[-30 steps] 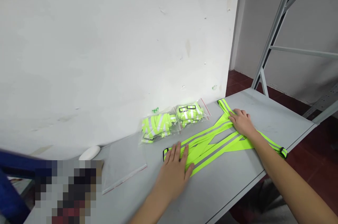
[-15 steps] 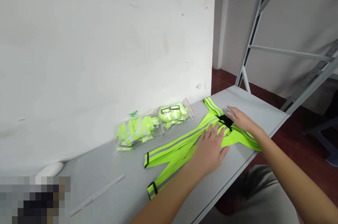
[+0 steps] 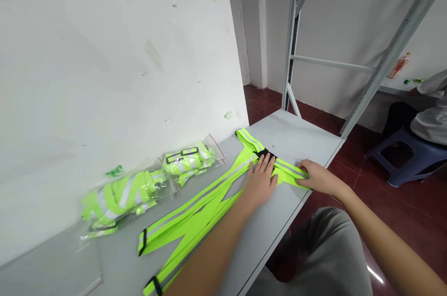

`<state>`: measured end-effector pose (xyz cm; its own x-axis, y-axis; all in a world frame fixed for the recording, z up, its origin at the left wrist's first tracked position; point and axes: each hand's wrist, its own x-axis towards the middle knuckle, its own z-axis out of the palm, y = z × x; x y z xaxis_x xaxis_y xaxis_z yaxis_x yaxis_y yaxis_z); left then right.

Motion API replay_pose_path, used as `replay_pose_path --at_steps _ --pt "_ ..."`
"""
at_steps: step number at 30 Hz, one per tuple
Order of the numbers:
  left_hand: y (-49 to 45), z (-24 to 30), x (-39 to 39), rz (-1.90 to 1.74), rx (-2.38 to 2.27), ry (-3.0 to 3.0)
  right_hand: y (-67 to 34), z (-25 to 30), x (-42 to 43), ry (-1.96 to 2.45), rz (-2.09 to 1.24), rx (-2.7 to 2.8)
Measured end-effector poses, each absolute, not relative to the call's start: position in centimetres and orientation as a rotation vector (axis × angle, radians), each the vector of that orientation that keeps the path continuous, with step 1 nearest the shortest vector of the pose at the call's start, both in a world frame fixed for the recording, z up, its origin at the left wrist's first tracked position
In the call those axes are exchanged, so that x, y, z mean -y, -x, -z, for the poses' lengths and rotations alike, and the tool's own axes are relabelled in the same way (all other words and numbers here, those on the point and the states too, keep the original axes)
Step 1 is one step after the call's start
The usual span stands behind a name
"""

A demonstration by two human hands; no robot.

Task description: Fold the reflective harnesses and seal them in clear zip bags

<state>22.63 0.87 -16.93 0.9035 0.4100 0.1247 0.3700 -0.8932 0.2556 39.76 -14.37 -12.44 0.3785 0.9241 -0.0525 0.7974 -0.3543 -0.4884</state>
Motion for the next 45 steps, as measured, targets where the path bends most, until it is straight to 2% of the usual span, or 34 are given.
replay_pose_path --at_steps 6,10,22,30,39,43,45 --pt "-23.7 16.2 -0.9 -0.315 -0.759 -2.821 -38.6 11.5 14.4 2.214 -0.392 1.475" --pt "-24.6 15.0 -1.8 -0.164 -0.790 -2.786 -38.8 12.3 14.7 2.143 -0.375 1.548" --pt "-26.7 12.7 -8.9 0.115 -0.222 -2.993 -38.5 16.6 14.0 2.304 -0.045 1.418" --pt "-27.3 11.2 -10.6 -0.055 -0.182 -3.062 -39.5 17.5 13.0 2.311 0.052 1.289" --pt "-26.2 12.3 -10.4 -0.196 -0.262 -3.060 -40.1 17.4 13.1 2.298 0.119 1.114" --pt "-26.1 12.9 -9.8 -0.195 -0.317 -3.059 -37.5 15.3 12.7 2.290 0.449 1.000" --pt "-26.2 13.4 -9.3 -0.182 -0.353 -3.059 -35.4 14.6 11.9 2.190 0.560 1.259"
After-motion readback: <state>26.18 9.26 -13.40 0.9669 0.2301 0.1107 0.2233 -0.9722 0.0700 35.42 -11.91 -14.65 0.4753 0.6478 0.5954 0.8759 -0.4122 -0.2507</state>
